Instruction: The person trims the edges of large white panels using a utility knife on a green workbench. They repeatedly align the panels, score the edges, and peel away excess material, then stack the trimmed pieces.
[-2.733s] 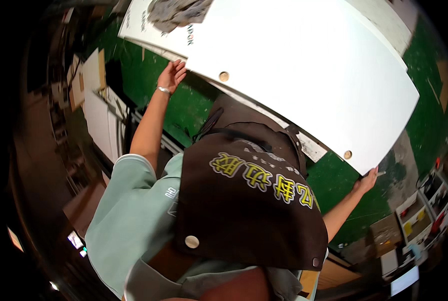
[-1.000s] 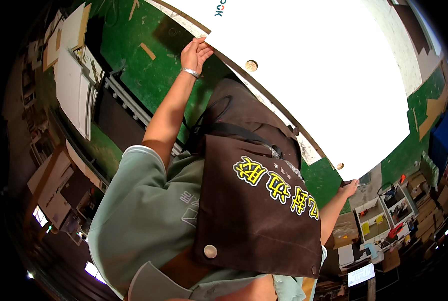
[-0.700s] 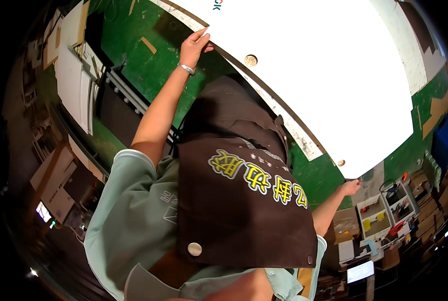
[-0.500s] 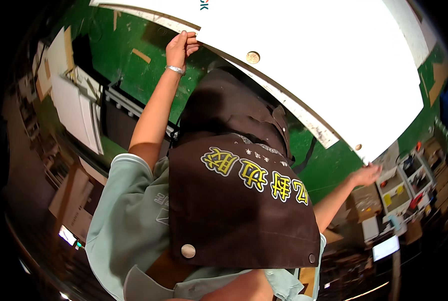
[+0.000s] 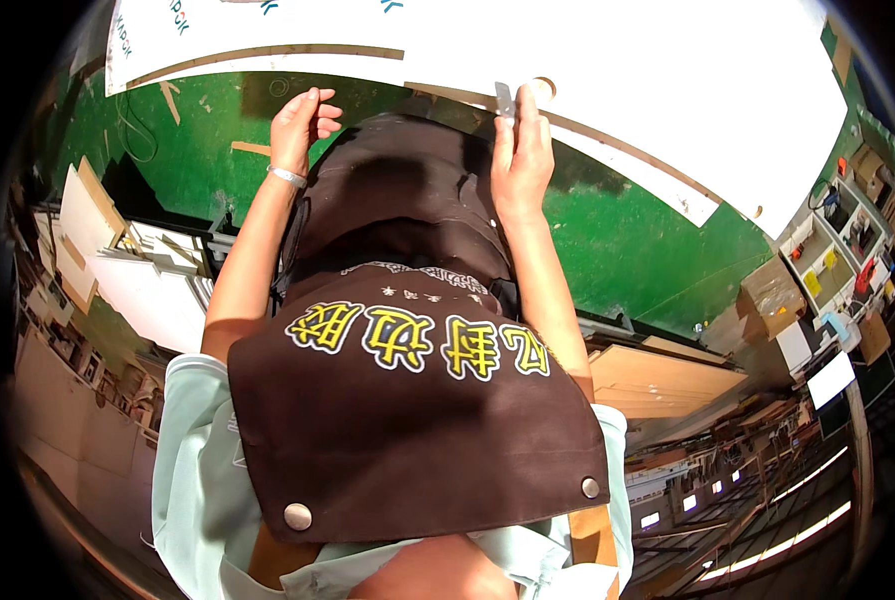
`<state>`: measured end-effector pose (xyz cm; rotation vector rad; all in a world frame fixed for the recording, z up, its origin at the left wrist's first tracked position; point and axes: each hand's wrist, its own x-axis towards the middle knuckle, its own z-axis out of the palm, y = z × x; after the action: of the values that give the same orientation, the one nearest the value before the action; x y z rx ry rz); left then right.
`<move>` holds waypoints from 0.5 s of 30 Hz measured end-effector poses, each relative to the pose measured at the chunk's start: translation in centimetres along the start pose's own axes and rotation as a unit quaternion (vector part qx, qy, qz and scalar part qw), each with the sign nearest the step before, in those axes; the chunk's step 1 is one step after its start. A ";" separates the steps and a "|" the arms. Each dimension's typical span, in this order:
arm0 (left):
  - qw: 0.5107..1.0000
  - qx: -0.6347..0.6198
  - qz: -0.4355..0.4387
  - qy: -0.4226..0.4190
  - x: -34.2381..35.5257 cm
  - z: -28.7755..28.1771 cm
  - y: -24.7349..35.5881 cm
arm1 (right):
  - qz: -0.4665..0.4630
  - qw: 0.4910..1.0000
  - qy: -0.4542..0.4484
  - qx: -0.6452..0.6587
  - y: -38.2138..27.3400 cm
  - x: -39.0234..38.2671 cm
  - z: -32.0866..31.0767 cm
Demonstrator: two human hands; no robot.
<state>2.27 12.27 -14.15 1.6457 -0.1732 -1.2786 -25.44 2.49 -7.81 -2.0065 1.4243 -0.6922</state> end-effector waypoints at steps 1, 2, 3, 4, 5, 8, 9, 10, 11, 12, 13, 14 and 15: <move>1.000 0.001 0.005 -0.010 -0.2 0.4 0.0 | 0.026 1.000 0.012 0.004 0.8 0.1 0.1; 1.000 0.002 0.009 -0.019 -0.4 0.8 -0.2 | 0.050 0.998 0.024 0.009 1.5 -0.2 -0.1; 1.000 0.005 0.009 -0.023 -0.1 1.1 -0.2 | 0.130 0.988 0.015 0.077 0.2 0.0 -0.2; 1.000 0.004 0.009 -0.026 0.0 1.4 -0.4 | 0.083 0.994 0.033 0.069 0.9 0.0 0.6; 1.000 0.002 0.010 -0.028 0.1 1.7 -0.5 | 0.053 0.997 0.024 0.053 0.6 0.1 1.0; 0.999 -0.003 0.002 -0.033 0.4 2.1 -0.7 | 0.018 0.999 0.014 0.040 0.2 0.5 2.2; 0.999 -0.005 -0.002 -0.031 0.4 1.9 -0.9 | 0.042 0.998 0.016 0.045 0.0 0.8 2.0; 0.999 -0.002 -0.006 -0.032 0.4 1.5 -1.2 | 0.065 0.996 0.018 0.051 -0.1 0.9 2.0; 0.999 0.001 -0.010 -0.032 0.5 0.9 -1.5 | 0.053 0.996 0.026 0.065 -0.1 0.9 2.8; 0.999 0.005 -0.014 -0.035 0.5 0.4 -1.9 | 0.042 0.996 0.036 0.077 -0.5 1.1 3.2; 0.999 -0.005 -0.011 -0.039 0.8 -0.2 -2.1 | -0.002 0.998 0.017 0.053 -1.3 1.0 4.4; 0.999 -0.006 -0.010 -0.041 1.1 -0.7 -2.3 | -0.046 0.999 -0.001 0.029 -2.1 0.9 5.6; 0.999 -0.008 -0.010 -0.040 1.2 -1.3 -2.2 | -0.032 0.998 -0.012 0.059 -3.1 0.9 6.5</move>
<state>2.79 13.39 -16.69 1.5867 -0.1953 -1.3580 -18.59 3.44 -10.04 -1.9697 1.2794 -0.7583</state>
